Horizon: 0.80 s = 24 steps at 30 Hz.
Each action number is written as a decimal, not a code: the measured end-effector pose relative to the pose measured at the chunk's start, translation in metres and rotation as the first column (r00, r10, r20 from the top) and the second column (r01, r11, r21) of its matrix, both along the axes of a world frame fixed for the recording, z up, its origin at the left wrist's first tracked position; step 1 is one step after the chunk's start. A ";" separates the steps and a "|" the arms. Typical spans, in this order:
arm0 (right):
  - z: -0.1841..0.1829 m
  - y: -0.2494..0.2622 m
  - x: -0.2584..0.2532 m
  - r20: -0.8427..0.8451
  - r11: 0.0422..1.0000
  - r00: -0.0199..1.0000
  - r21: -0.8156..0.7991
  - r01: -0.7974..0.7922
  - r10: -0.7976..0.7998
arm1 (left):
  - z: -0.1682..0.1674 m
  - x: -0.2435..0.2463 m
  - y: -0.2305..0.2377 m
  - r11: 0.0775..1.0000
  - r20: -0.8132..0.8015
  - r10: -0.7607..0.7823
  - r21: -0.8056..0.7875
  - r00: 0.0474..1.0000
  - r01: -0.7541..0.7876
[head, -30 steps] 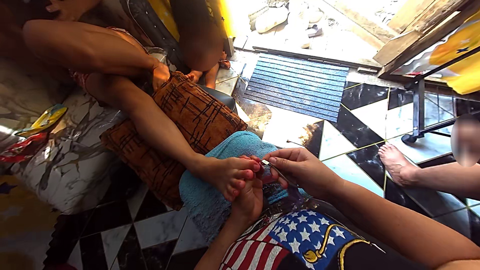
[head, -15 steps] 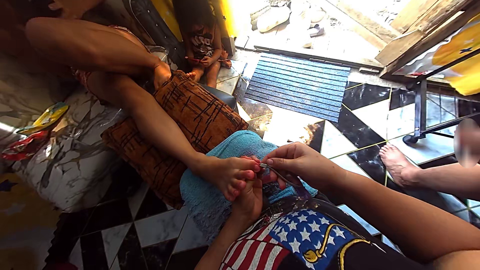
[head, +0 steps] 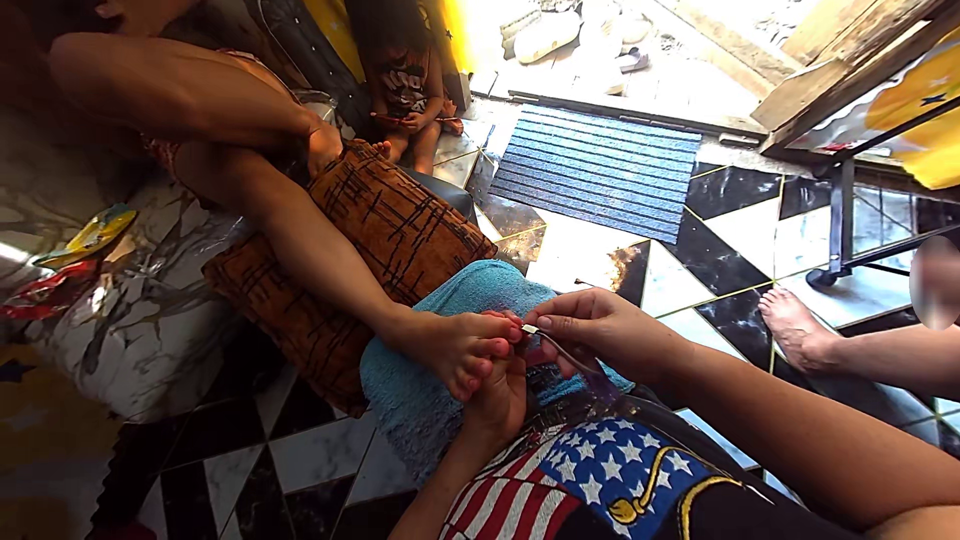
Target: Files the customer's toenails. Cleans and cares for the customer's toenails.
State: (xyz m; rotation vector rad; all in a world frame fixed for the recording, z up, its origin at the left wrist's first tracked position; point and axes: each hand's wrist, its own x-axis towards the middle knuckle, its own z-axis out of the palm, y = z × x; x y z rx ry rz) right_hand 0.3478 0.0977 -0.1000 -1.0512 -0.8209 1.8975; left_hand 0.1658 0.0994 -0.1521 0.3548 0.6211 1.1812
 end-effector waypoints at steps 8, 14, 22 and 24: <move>0.006 0.005 -0.004 0.130 0.998 0.991 0.059 -0.012 0.004 | 0.000 0.001 -0.001 0.999 0.000 0.027 -0.025 1.000 -0.027; -0.003 0.002 -0.002 0.053 0.999 0.999 0.045 0.007 -0.009 | 0.001 0.000 0.000 1.000 0.019 0.013 -0.022 1.000 -0.012; 0.001 0.005 0.001 0.028 0.998 0.999 0.059 -0.031 0.030 | 0.001 0.000 -0.001 1.000 0.054 0.001 -0.016 0.999 -0.001; 0.004 0.006 -0.001 0.067 0.998 0.998 0.059 -0.026 0.022 | 0.001 -0.001 -0.001 1.000 0.045 0.010 -0.019 0.999 -0.009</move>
